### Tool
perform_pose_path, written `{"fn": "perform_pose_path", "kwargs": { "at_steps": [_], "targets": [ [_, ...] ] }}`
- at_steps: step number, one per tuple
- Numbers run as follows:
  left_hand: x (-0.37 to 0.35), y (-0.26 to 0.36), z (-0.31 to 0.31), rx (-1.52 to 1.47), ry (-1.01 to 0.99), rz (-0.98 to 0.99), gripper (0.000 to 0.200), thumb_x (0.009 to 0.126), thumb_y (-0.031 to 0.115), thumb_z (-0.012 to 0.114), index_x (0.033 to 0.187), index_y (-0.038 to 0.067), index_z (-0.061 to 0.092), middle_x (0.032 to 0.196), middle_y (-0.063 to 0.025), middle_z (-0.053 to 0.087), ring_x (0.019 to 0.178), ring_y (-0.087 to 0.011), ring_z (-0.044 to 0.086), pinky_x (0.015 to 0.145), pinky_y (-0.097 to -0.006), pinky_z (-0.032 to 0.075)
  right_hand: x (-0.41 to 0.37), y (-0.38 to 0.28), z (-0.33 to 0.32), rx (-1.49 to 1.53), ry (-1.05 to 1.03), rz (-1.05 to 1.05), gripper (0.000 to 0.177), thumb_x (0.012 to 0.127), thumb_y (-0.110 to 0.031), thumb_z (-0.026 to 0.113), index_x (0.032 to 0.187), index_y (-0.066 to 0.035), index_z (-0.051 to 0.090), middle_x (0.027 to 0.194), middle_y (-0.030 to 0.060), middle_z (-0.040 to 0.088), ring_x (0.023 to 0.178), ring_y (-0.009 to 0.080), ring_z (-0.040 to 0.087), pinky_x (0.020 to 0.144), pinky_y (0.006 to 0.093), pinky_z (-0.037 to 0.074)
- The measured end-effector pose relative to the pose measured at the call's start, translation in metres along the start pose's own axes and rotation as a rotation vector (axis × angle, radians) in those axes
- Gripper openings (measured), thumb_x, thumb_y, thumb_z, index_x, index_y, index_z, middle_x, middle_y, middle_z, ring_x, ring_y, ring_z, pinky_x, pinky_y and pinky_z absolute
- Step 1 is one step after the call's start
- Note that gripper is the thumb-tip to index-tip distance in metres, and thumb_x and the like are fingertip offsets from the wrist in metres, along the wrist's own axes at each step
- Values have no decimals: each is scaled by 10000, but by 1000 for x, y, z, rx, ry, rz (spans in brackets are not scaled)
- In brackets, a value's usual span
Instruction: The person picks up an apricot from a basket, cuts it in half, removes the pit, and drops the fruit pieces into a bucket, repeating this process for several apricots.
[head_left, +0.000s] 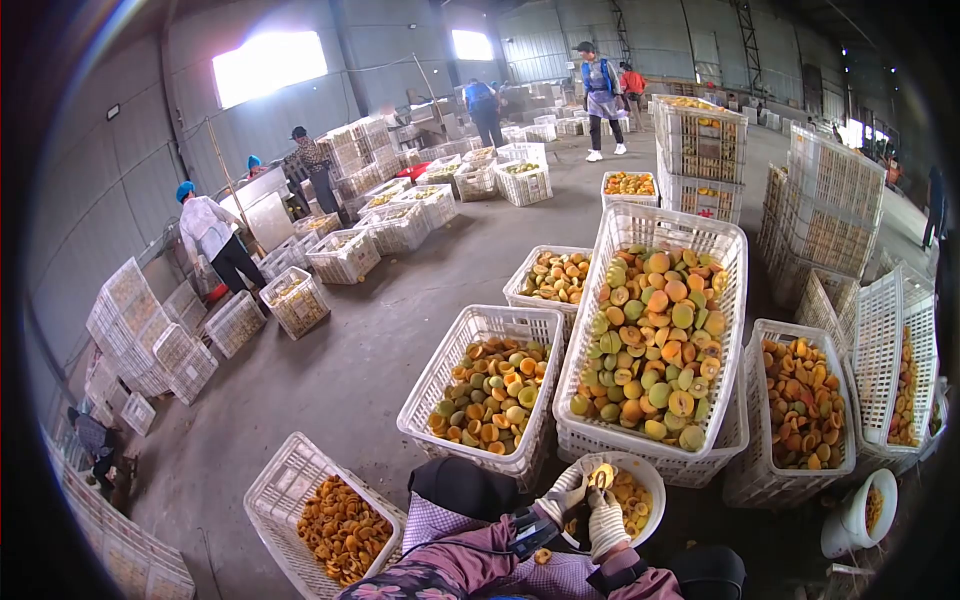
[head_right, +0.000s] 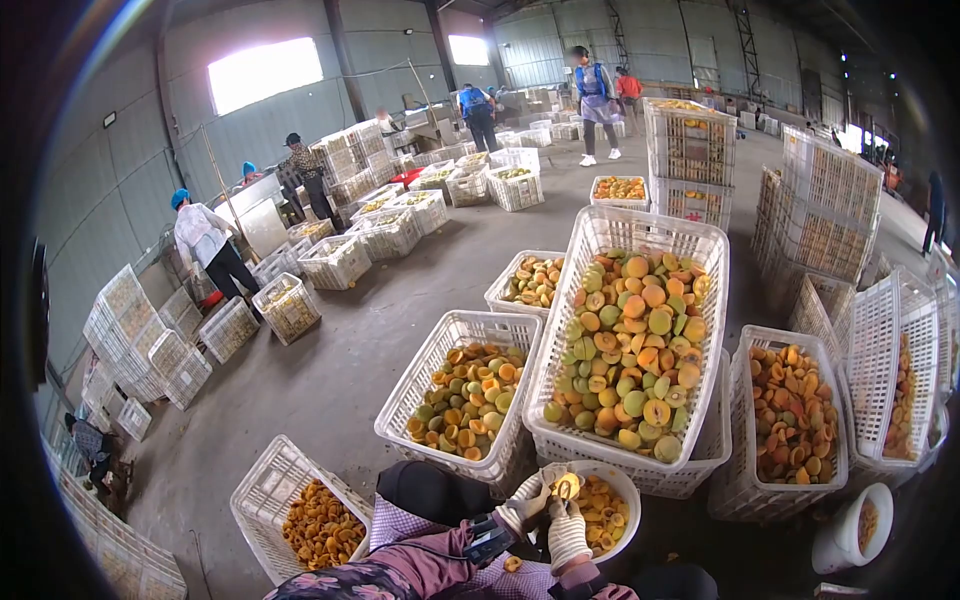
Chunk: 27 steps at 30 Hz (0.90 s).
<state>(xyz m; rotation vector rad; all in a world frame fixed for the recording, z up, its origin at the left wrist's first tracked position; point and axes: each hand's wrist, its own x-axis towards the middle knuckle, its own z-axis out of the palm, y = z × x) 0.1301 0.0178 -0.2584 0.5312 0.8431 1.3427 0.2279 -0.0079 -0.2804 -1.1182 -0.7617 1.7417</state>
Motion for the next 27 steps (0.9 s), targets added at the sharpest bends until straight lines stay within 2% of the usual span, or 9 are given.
{"fn": "perform_pose_path", "kwargs": {
  "at_steps": [9, 11, 15, 20, 21, 23, 27],
  "targets": [
    [11, -18, -20, -46, -53, 31, 342, 956, 201, 443, 1239, 9, 458, 1206, -126, 523, 1082, -234, 531, 953, -316, 448, 1, 1, 1, 11, -8, -22, 283, 917, -247, 544, 1103, -34, 551, 858, 27, 597, 717, 124, 552, 639, 256, 467],
    [5, -10, -12, 30, -55, 31, 337, 954, 209, 448, 1237, 25, 465, 1207, -109, 527, 1075, -229, 535, 939, -320, 456, 0, 1, 1, 24, -18, -1, 287, 919, -244, 542, 1109, -29, 548, 859, 27, 597, 721, 122, 551, 644, 255, 465],
    [4, -12, -12, -1, -55, 36, 342, 960, 227, 434, 1242, 34, 460, 1203, -105, 532, 1073, -225, 537, 927, -315, 460, 2, 2, 1, 33, -20, 3, 296, 917, -245, 545, 1112, -22, 547, 858, 26, 597, 725, 120, 549, 652, 252, 462],
    [4, -16, -11, 204, -21, 104, 380, 985, 300, 345, 1250, 47, 447, 1178, -104, 548, 1040, -205, 552, 920, -303, 455, -1, -2, 3, 16, -16, -5, 300, 917, -247, 545, 1106, -15, 549, 860, 25, 597, 728, 115, 540, 653, 254, 449],
    [8, -17, -16, 204, -21, 104, 380, 985, 300, 345, 1250, 47, 447, 1178, -104, 548, 1040, -205, 552, 920, -303, 455, -1, -3, 4, 16, -16, -5, 300, 917, -247, 545, 1106, -15, 549, 860, 25, 597, 728, 115, 540, 653, 254, 449],
    [18, -14, -26, 55, -147, 63, 406, 991, 340, 287, 1228, 56, 453, 1146, -111, 564, 996, -200, 572, 876, -301, 475, -8, -17, 10, -52, -3, -30, 307, 919, -250, 541, 1109, -9, 544, 869, 31, 600, 726, 117, 536, 657, 260, 447],
    [8, 4, -10, 62, -116, 117, 441, 997, 355, 232, 1183, 27, 460, 1106, -129, 577, 959, -227, 587, 813, -318, 503, -17, -33, 15, -161, -51, -35, 320, 928, -249, 524, 1135, -4, 530, 913, 46, 602, 767, 127, 536, 692, 265, 448]
  ]
}}
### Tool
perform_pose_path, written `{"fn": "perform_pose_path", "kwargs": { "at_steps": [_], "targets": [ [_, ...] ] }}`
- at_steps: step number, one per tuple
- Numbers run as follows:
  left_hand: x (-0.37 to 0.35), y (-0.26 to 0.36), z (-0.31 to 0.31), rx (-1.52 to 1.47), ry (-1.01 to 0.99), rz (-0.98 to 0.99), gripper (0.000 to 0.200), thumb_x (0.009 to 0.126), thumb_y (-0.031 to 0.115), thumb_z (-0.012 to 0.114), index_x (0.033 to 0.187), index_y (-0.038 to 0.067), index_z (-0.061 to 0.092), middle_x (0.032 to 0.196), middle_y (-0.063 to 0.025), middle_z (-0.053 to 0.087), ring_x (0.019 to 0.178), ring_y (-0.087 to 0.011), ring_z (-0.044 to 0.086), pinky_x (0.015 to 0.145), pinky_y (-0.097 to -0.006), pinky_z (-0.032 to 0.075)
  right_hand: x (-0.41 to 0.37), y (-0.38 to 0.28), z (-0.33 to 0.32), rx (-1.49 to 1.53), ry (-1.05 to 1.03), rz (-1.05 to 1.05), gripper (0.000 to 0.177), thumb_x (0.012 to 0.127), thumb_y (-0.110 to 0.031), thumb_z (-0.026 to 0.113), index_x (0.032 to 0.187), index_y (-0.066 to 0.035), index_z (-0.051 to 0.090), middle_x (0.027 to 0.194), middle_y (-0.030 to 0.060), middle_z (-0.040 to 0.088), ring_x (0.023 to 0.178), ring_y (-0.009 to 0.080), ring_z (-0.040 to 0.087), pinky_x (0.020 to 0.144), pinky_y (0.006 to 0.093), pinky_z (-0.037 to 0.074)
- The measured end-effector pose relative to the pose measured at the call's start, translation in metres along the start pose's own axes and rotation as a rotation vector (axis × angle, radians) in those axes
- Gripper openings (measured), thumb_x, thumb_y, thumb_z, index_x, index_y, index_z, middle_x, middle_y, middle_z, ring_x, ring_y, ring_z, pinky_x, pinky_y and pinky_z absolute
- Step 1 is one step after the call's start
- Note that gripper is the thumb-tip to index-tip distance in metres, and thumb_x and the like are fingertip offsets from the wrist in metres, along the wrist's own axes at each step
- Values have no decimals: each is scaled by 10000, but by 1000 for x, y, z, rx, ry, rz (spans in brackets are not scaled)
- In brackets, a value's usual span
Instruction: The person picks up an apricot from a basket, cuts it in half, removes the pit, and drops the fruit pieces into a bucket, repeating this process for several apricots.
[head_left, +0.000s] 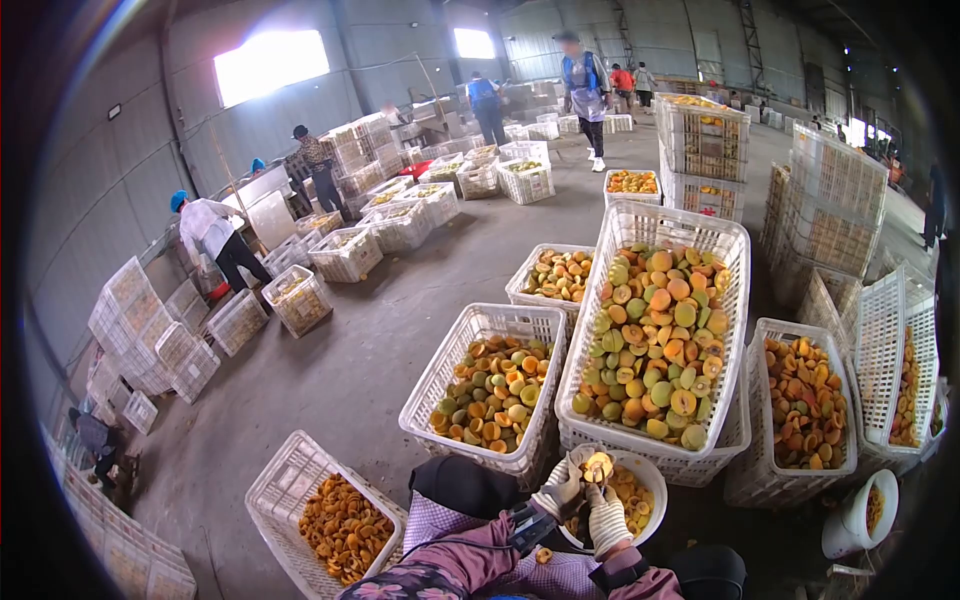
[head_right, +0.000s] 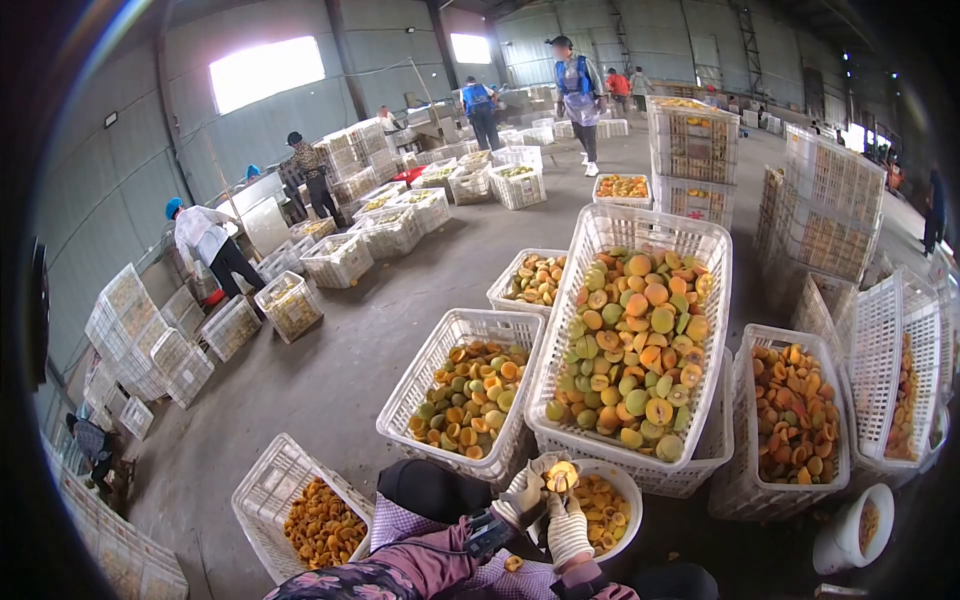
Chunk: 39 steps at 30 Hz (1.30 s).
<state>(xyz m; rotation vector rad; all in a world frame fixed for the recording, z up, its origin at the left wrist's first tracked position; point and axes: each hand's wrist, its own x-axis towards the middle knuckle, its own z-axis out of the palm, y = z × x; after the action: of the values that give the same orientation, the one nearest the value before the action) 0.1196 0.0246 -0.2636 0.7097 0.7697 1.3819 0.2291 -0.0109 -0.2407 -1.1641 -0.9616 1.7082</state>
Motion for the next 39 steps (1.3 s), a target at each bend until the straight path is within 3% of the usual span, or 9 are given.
{"fn": "perform_pose_path", "kwargs": {
  "at_steps": [11, 13, 21, 24, 26, 28, 29, 33, 39],
  "targets": [
    [7, -1, 0, -91, 37, -22, 398, 999, 323, 280, 1150, 17, 485, 1104, -135, 578, 997, -222, 573, 880, -308, 475, -3, -5, 1, -15, -5, -38, 316, 934, -225, 512, 1152, 4, 517, 972, 56, 596, 851, 138, 528, 764, 257, 440],
    [6, 4, 7, -204, 137, -13, 350, 940, 360, 453, 1007, 30, 549, 929, -114, 631, 823, -216, 612, 769, -318, 513, -2, -2, 1, 11, -15, -23, 305, 930, -224, 520, 1135, 2, 521, 967, 57, 597, 849, 138, 531, 761, 257, 442],
    [-3, 15, 11, 156, 105, 174, 282, 991, 264, 357, 1139, 75, 506, 1011, -72, 599, 868, -168, 596, 747, -286, 506, 2, 4, 1, -10, -30, 31, 283, 908, -222, 562, 1084, -3, 527, 946, 73, 602, 817, 138, 543, 732, 265, 449],
    [9, 11, -7, -46, 63, 115, 248, 938, 140, 414, 1149, 34, 489, 1049, -88, 593, 930, -180, 589, 827, -306, 496, 0, 2, 6, -12, -32, -105, 244, 894, -200, 565, 1044, -12, 522, 825, 47, 591, 701, 122, 528, 606, 269, 442],
    [8, 8, -15, 297, -26, 329, 356, 843, 74, 543, 1178, -16, 464, 1097, -107, 583, 997, -204, 582, 901, -320, 476, -9, -12, 6, -269, 48, -55, 322, 876, -265, 588, 1047, 2, 528, 828, 78, 608, 708, 148, 546, 630, 295, 453],
    [7, 10, -13, 396, -81, 402, 328, 959, 259, 445, 1181, 18, 458, 1125, -128, 562, 998, -263, 584, 835, -411, 511, 9, 26, -5, -388, 22, -161, 439, 874, -386, 534, 1061, 11, 522, 851, 237, 621, 810, 392, 602, 688, 424, 464],
    [10, 15, -9, -151, -96, 97, 291, 946, 211, 466, 1162, 16, 467, 1103, -128, 570, 973, -253, 597, 810, -394, 525, 10, 30, -4, -412, 15, -135, 458, 876, -405, 508, 1057, 15, 517, 849, 279, 606, 857, 454, 571, 695, 471, 454],
    [-1, 34, 19, -223, 94, -41, 199, 923, 187, 448, 980, 15, 529, 946, -139, 602, 862, -249, 609, 772, -355, 538, 3, 16, -3, -391, -1, -189, 450, 870, -394, 513, 1009, 34, 510, 814, 282, 603, 819, 453, 580, 684, 446, 464],
    [-3, 15, 15, -199, 96, -56, 249, 966, 281, 428, 1012, 58, 528, 921, -88, 599, 827, -215, 605, 750, -326, 501, 5, 9, -3, -427, 106, -209, 487, 886, -409, 485, 1120, 18, 486, 837, 271, 614, 810, 417, 607, 675, 428, 473]
  ]
}}
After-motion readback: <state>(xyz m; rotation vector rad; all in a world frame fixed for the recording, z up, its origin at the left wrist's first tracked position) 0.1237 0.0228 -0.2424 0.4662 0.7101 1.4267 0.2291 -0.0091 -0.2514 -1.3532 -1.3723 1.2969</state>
